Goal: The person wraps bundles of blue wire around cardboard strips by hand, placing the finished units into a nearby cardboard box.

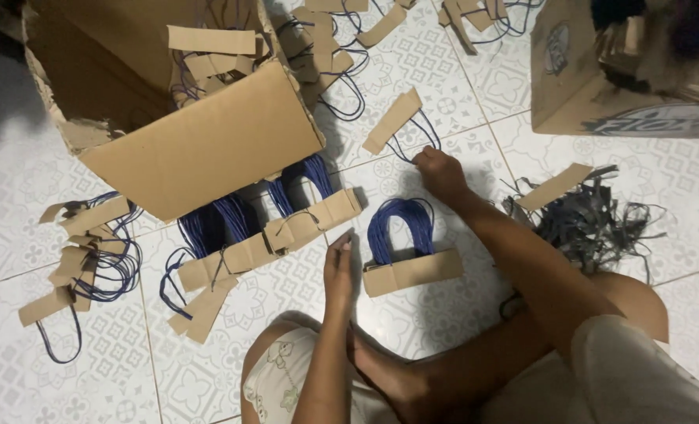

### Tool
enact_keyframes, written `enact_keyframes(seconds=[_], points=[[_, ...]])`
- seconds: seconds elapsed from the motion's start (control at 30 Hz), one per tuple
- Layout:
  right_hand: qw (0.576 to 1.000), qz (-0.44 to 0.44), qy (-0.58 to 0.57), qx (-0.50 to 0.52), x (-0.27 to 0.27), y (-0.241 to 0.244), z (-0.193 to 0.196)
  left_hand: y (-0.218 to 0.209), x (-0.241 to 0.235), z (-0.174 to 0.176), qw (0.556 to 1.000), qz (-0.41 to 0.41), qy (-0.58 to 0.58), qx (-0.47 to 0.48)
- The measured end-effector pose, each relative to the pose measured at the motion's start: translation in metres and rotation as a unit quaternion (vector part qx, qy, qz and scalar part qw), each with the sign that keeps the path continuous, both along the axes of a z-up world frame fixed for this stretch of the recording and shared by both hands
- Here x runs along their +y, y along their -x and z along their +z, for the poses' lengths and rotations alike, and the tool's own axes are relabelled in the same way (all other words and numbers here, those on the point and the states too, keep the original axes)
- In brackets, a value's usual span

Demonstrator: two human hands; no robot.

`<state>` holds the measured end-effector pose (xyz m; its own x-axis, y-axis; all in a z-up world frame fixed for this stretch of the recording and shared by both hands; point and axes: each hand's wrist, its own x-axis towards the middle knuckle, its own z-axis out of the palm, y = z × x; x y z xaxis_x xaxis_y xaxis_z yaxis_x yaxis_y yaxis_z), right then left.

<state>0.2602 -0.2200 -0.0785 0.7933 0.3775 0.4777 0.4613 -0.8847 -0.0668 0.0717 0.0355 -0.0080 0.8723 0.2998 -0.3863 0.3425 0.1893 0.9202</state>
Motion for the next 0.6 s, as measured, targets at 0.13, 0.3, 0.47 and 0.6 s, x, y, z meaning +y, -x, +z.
enact_keyframes(seconds=[0.13,0.3,0.47,0.6], points=[[0.979,-0.062,-0.193,0.024,-0.024,0.020,0.010,0.007,0.000,0.020,0.998,-0.017,-0.051,-0.019],[0.783,-0.052,-0.599,0.160,-0.033,0.069,0.088,0.018,0.003,0.027,0.974,-0.008,-0.151,-0.168],[0.597,0.056,-0.750,0.279,-0.036,0.163,0.123,0.041,-0.005,0.055,0.966,0.017,-0.105,-0.238],[0.427,0.152,-0.794,0.404,-0.038,0.222,0.075,0.055,-0.028,0.066,0.964,-0.091,0.091,-0.233]])
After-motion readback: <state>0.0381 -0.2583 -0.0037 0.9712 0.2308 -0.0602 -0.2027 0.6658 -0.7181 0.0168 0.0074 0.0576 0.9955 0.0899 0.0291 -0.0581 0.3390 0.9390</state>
